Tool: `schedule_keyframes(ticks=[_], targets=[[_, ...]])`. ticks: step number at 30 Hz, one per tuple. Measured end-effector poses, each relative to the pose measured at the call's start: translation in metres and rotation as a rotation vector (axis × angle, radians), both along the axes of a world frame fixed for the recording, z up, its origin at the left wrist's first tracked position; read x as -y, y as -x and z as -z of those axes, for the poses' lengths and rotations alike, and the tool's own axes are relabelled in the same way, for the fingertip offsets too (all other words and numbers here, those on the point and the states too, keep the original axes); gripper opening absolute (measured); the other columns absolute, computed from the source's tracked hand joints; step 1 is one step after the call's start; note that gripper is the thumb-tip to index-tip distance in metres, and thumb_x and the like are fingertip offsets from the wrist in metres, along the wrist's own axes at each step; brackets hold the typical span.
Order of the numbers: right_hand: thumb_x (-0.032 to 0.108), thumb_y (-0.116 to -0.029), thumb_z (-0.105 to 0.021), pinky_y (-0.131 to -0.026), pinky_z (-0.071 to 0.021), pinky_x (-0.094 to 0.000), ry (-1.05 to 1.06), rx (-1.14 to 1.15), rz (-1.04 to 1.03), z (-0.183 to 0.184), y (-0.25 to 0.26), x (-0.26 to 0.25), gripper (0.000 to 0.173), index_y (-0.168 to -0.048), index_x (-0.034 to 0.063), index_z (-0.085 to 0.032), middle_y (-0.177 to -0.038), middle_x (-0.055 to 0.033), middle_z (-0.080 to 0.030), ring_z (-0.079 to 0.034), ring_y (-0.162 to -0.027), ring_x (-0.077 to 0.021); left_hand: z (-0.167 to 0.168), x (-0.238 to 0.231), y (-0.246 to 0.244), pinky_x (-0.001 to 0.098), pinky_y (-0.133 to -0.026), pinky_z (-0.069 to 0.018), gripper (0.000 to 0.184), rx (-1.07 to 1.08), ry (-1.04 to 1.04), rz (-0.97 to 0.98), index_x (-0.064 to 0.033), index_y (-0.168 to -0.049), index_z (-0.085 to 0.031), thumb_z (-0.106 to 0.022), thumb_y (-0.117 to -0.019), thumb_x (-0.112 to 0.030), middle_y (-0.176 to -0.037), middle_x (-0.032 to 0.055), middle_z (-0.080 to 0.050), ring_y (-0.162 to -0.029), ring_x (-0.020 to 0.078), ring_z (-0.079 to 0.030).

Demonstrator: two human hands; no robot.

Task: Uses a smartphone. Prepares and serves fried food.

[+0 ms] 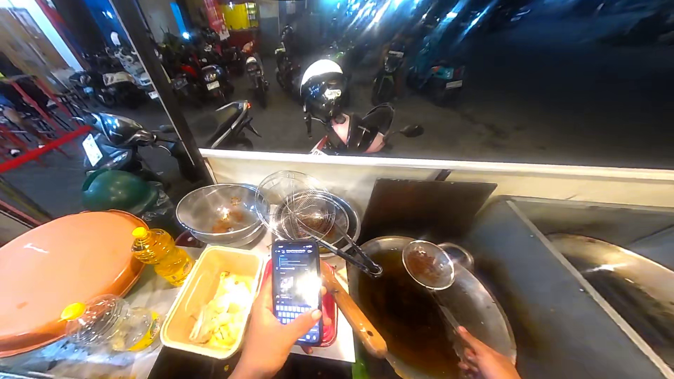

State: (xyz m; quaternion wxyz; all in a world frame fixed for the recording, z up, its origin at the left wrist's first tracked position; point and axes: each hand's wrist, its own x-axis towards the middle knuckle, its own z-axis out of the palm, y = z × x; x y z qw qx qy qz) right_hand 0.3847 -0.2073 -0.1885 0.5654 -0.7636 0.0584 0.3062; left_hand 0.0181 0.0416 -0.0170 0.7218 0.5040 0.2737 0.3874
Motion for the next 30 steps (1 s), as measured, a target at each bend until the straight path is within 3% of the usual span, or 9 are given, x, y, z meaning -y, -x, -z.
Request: schedule_keyframes(ticks=[7, 9, 12, 15, 22, 24, 27, 30], targets=[[0.043, -0.1045, -0.058, -0.045, -0.0442, -0.0256, -0.015, 0.024, -0.003, -0.008, 0.003, 0.0, 0.032, -0.11, 0.0116, -0.066, -0.055, 0.0083, -0.037, -0.04, -0.043, -0.0066, 0.001, -0.001, 0.002, 0.0499, -0.059, -0.0663, 0.085, 0.052, -0.007, 0.059, -0.0004, -0.145, -0.035, -0.087, -0.078, -0.01, -0.115, 0.0281, -0.068, -0.089, 0.0434, -0.074], [0.042, -0.1052, -0.057, -0.046, -0.044, -0.0257, -0.024, 0.03, -0.003, -0.01, 0.005, 0.0, 0.032, -0.108, 0.0113, -0.066, -0.055, 0.0083, -0.038, -0.04, -0.044, -0.0063, 0.003, -0.002, 0.004, 0.0496, -0.062, -0.0664, 0.083, 0.099, -0.042, 0.106, 0.0006, -0.146, -0.031, -0.081, -0.0804, -0.006, -0.119, 0.0269, -0.067, -0.092, 0.0414, -0.074], [0.043, -0.105, -0.057, -0.046, -0.0442, -0.0259, -0.007, 0.03, 0.001, -0.009, 0.004, 0.001, 0.033, -0.108, 0.0109, -0.067, -0.056, 0.0079, -0.038, -0.04, -0.044, -0.0067, 0.004, -0.001, 0.005, 0.0505, -0.08, -0.0656, 0.086, 0.077, -0.093, 0.117, 0.0027, -0.15, -0.027, -0.074, -0.0776, 0.003, -0.125, 0.0221, -0.065, -0.105, 0.0366, -0.072], [0.044, -0.1042, -0.058, -0.046, -0.0455, -0.0263, -0.012, 0.023, 0.008, -0.004, 0.002, 0.004, 0.032, -0.103, 0.0125, -0.065, -0.055, 0.0081, -0.039, -0.042, -0.044, -0.007, 0.002, 0.0, 0.003, 0.0527, -0.079, -0.066, 0.089, 0.05, -0.066, 0.065, 0.003, -0.15, -0.027, -0.071, -0.0741, 0.013, -0.124, 0.0238, -0.066, -0.105, 0.0395, -0.072], [0.043, -0.1037, -0.059, -0.047, -0.0468, -0.0265, -0.028, 0.02, 0.005, -0.003, 0.0, 0.008, 0.03, -0.102, 0.0132, -0.064, -0.056, 0.0085, -0.041, -0.043, -0.045, -0.007, 0.002, -0.002, 0.007, 0.0522, -0.078, -0.0669, 0.092, 0.008, -0.069, 0.013, -0.0001, -0.15, -0.03, -0.085, -0.0763, 0.002, -0.122, 0.0247, -0.067, -0.102, 0.0417, -0.072], [0.044, -0.1032, -0.06, -0.046, -0.0464, -0.0264, -0.033, 0.016, 0.009, -0.001, -0.001, 0.007, 0.03, -0.101, 0.0141, -0.064, -0.055, 0.0087, -0.04, -0.042, -0.044, -0.0069, 0.006, -0.004, 0.011, 0.0548, -0.079, -0.0657, 0.085, 0.079, -0.065, 0.061, 0.0002, -0.152, -0.026, -0.077, -0.0836, 0.002, -0.128, 0.0274, -0.064, -0.106, 0.0443, -0.07], [0.044, -0.1032, -0.06, -0.046, -0.0464, -0.027, -0.034, 0.006, 0.017, 0.0, -0.002, 0.006, 0.03, -0.098, 0.0147, -0.063, -0.055, 0.0088, -0.039, -0.041, -0.044, -0.007, 0.013, -0.009, 0.015, 0.0553, -0.085, -0.0618, 0.073, 0.237, -0.06, 0.169, -0.0009, -0.156, -0.02, -0.05, -0.0887, -0.002, -0.132, 0.0249, -0.059, -0.112, 0.0387, -0.068], [0.045, -0.1029, -0.06, -0.046, -0.0461, -0.0271, -0.029, 0.01, 0.017, 0.0, -0.001, 0.004, 0.031, -0.102, 0.0147, -0.064, -0.055, 0.0088, -0.039, -0.041, -0.044, -0.0069, 0.015, -0.01, 0.017, 0.058, -0.096, -0.0554, 0.077, 0.359, 0.004, 0.237, -0.0069, -0.159, -0.015, -0.046, -0.0888, -0.005, -0.141, 0.0234, -0.053, -0.122, 0.0375, -0.062]])
